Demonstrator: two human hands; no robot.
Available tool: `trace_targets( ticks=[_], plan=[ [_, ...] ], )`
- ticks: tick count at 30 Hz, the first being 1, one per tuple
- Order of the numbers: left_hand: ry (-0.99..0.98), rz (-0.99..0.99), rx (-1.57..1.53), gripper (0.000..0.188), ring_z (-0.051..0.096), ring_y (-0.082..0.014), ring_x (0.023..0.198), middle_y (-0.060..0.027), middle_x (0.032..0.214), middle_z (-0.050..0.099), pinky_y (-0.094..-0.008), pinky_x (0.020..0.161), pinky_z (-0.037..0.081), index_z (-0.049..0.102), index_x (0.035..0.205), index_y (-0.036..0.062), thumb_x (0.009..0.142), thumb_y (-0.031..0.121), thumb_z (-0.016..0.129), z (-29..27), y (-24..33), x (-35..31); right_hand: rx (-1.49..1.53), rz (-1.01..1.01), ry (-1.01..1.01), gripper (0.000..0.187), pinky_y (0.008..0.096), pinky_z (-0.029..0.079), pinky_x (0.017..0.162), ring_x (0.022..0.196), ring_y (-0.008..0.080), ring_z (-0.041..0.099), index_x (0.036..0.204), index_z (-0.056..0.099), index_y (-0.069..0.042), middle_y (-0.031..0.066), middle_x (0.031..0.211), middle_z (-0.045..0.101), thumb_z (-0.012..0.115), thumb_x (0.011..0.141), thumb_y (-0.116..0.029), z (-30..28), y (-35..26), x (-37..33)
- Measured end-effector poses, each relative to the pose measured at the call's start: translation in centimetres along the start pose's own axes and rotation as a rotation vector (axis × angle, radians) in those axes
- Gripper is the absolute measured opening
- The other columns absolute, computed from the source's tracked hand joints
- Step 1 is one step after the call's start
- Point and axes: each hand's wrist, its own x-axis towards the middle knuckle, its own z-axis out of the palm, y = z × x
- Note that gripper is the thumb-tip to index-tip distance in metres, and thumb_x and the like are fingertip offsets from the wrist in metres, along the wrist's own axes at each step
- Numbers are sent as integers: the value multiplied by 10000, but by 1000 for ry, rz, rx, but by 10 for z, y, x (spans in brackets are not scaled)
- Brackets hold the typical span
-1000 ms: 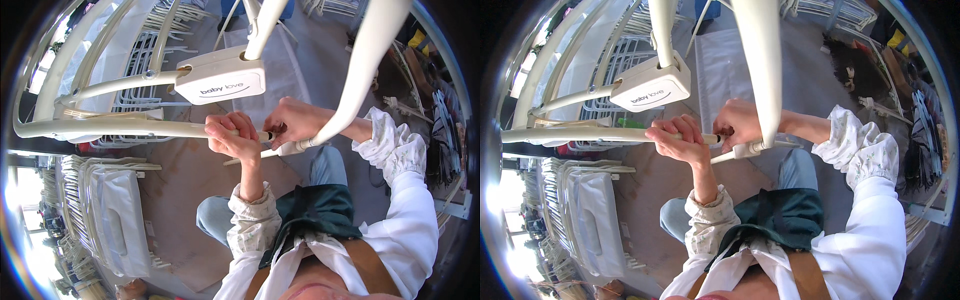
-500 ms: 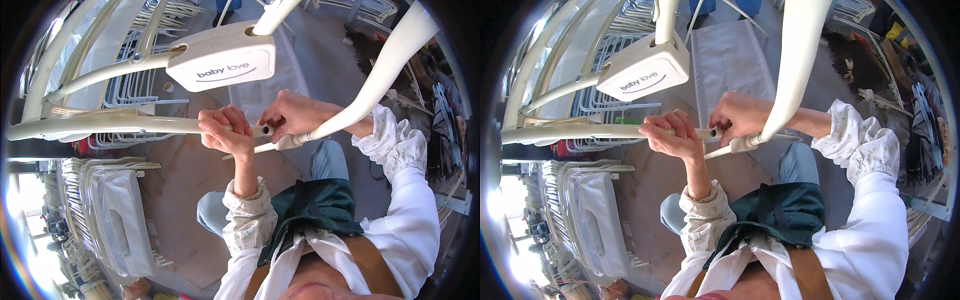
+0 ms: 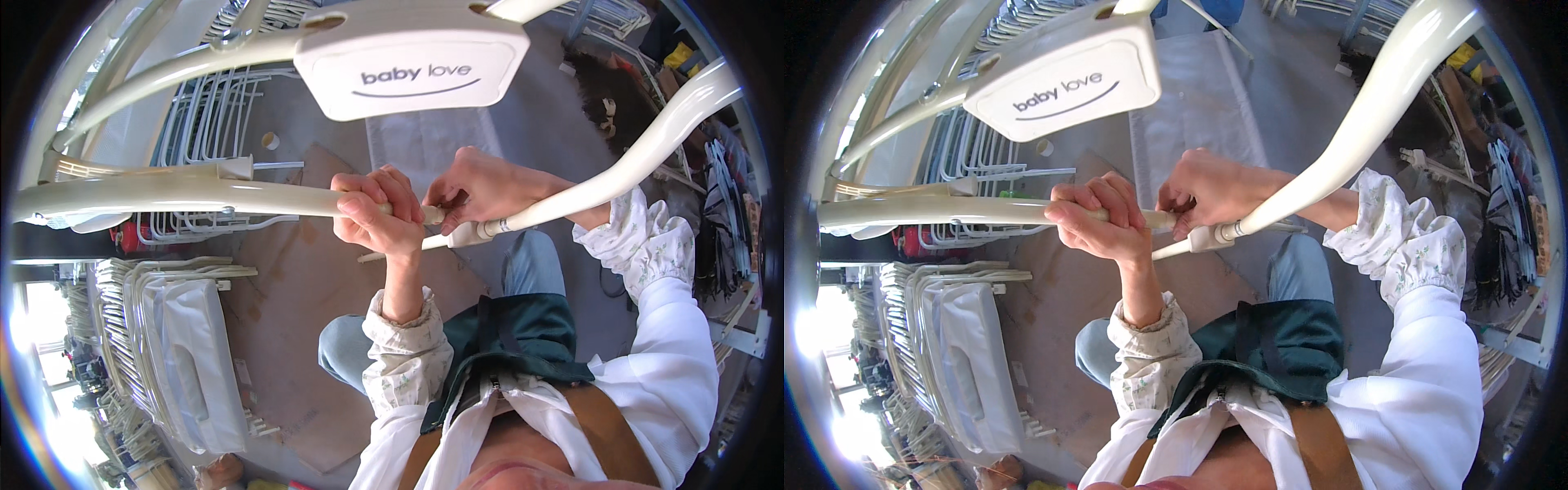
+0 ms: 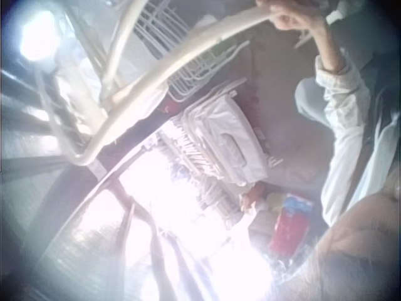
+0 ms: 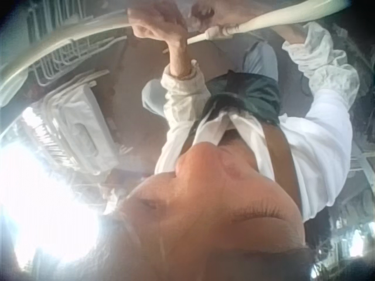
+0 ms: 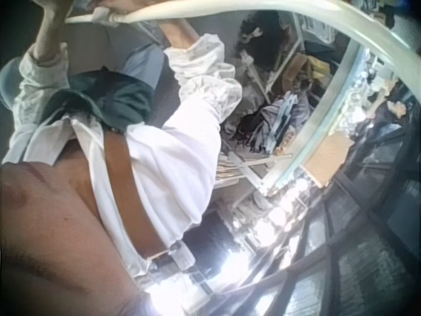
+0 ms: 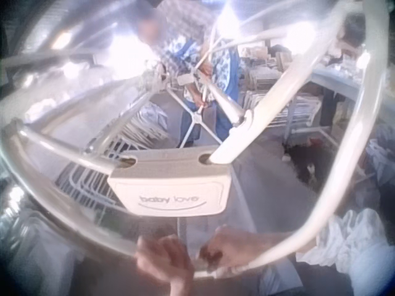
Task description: The person assembles a white baby bassinet frame by hand, unfolding the structure, inserting and securing the legs, and attaching the base plate. The person repeats this process for multiple units in a workshop setting.
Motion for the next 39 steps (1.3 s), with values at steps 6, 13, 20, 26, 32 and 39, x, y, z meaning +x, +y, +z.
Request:
trace_targets(
  ticks=[6,13,20,26,32,39],
  plan=[
    [-22,-15,-14,510,203,-59,305,34,410,265,-209,321,215,334,720,122,1010,541,346,0,0,-4,15,-9,9,278,325,527,653,679,238,691,929,700,51,174,793,710,793,692,-59,-2,-2,-4],
    [3,3,74,506,203,-59,306,36,406,253,-216,317,191,324,713,122,1014,528,346,6,-6,4,120,-47,30,262,323,504,613,649,213,673,914,693,59,169,776,707,788,696,-50,-4,11,-4],
    [45,37,21,495,191,-59,297,40,401,234,-206,314,186,316,701,128,1029,498,328,8,-21,-13,120,-119,27,402,283,553,646,673,170,693,1116,657,26,151,832,723,764,729,10,-1,25,-8],
    [56,-34,31,513,175,-52,317,38,414,232,-208,310,177,297,677,137,1017,517,352,15,-23,-9,442,-339,289,549,342,599,752,1006,245,672,1439,417,-132,151,1161,664,616,928,-107,5,61,-7],
    [-54,-49,-43,490,296,-73,332,8,444,307,-205,306,214,331,712,93,1015,472,401,0,-14,-10,1106,-748,355,383,289,455,445,487,145,531,954,549,-92,29,732,621,289,1049,-357,-24,-13,-75],
    [-65,-35,54,465,224,-58,330,28,427,247,-215,304,184,305,673,134,1039,411,379,6,-8,-12,1179,-934,378,534,283,280,364,333,107,293,630,441,-131,-14,508,366,251,1039,-416,-6,12,-83]
  ],
)
